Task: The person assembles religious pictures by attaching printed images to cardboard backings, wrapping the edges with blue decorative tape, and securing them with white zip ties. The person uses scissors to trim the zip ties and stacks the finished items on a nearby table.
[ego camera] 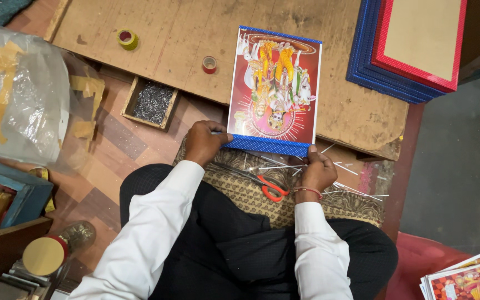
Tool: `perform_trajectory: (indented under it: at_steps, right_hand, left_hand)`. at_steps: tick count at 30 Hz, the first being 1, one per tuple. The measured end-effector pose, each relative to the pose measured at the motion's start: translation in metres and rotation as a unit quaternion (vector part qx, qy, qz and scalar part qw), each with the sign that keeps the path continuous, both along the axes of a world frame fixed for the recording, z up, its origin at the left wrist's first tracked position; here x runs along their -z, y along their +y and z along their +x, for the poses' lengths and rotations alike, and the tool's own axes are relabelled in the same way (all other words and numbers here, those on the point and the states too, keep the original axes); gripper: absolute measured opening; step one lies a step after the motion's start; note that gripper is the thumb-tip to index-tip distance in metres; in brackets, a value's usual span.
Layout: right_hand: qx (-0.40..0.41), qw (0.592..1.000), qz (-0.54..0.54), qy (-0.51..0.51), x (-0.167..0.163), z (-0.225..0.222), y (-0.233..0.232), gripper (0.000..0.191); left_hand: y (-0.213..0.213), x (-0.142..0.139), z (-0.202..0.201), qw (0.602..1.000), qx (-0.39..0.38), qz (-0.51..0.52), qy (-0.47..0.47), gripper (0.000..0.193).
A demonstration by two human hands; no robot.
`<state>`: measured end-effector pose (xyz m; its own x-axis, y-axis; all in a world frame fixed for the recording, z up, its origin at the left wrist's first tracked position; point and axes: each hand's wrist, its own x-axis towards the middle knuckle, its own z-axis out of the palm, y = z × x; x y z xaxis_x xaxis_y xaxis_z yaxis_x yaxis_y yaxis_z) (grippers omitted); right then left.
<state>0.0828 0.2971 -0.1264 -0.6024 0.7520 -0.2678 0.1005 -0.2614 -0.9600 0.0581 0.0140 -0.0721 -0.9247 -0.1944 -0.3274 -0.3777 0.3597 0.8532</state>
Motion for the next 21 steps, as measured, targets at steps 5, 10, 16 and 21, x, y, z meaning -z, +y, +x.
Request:
perform_trajectory:
  at_steps: [5, 10, 16, 21]
  right_hand:
    - [0.017, 0.999, -0.043, 0.003, -0.012, 0.002, -0.005, 0.011]
    - [0.014, 0.996, 0.088, 0.006, -0.010, 0.000, 0.000, 0.020]
    - [-0.026, 0.997, -0.050, 0.058, 0.006, -0.001, 0.011, 0.022]
    - [-0.044, 0.992, -0.115, 0.042, -0.004, 0.003, 0.015, 0.023]
  left_hand:
    - [-0.004, 0.021, -0.007, 0.992, -0.004, 0.123, -0.024, 0.015]
    - [-0.008, 0.041, -0.017, 0.959, -0.027, 0.275, -0.056, 0.014]
    - [-0.017, 0.036, -0.005, 0.944, -0.033, 0.328, -0.027, 0.018]
    - [-0.021, 0.037, 0.010, 0.931, -0.022, 0.357, -0.074, 0.013]
